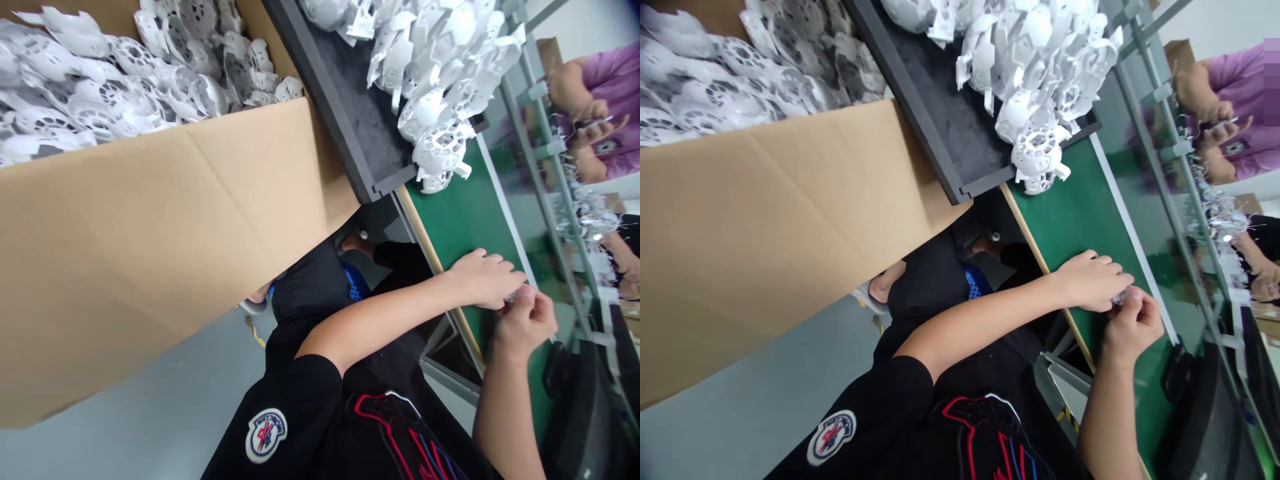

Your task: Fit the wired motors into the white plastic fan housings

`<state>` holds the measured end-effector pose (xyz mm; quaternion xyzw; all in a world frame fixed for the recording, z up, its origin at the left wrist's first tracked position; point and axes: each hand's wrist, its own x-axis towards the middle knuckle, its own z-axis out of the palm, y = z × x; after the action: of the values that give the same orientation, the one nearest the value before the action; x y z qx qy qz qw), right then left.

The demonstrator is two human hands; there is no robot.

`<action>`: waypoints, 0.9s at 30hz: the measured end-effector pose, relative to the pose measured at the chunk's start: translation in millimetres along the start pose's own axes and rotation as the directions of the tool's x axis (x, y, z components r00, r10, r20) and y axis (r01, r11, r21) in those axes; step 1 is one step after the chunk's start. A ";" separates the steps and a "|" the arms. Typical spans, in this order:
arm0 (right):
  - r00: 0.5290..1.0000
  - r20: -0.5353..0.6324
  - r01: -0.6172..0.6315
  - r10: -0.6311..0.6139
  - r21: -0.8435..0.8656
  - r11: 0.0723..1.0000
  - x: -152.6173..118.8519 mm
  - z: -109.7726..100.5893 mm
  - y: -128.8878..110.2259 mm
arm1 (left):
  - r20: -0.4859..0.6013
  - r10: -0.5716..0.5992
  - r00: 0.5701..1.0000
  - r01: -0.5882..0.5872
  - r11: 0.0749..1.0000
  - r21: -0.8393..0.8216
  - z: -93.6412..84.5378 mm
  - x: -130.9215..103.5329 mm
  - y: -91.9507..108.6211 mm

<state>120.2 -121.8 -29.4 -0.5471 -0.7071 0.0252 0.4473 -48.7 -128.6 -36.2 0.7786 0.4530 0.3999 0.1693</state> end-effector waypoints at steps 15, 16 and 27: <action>0.995 0.057 -0.079 0.077 0.043 0.996 -2.5 -4.2 2.8 | -0.005 0.011 1.000 -0.011 1.000 0.029 -2.5 2.3 1.8; 0.996 0.050 -0.077 0.075 0.036 0.996 -3.3 -4.6 0.7 | -0.008 0.012 1.000 -0.012 1.000 0.028 -2.3 2.2 1.9; 0.998 0.039 -0.055 0.054 0.033 0.998 0.1 -0.3 -17.1 | -0.078 0.015 0.997 -0.014 1.000 0.017 -0.1 -3.9 2.4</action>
<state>107.6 -128.7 -20.2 -0.5581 -0.6997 0.0599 0.4420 -48.5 -133.2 -36.5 0.7668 0.4570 0.4277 0.1421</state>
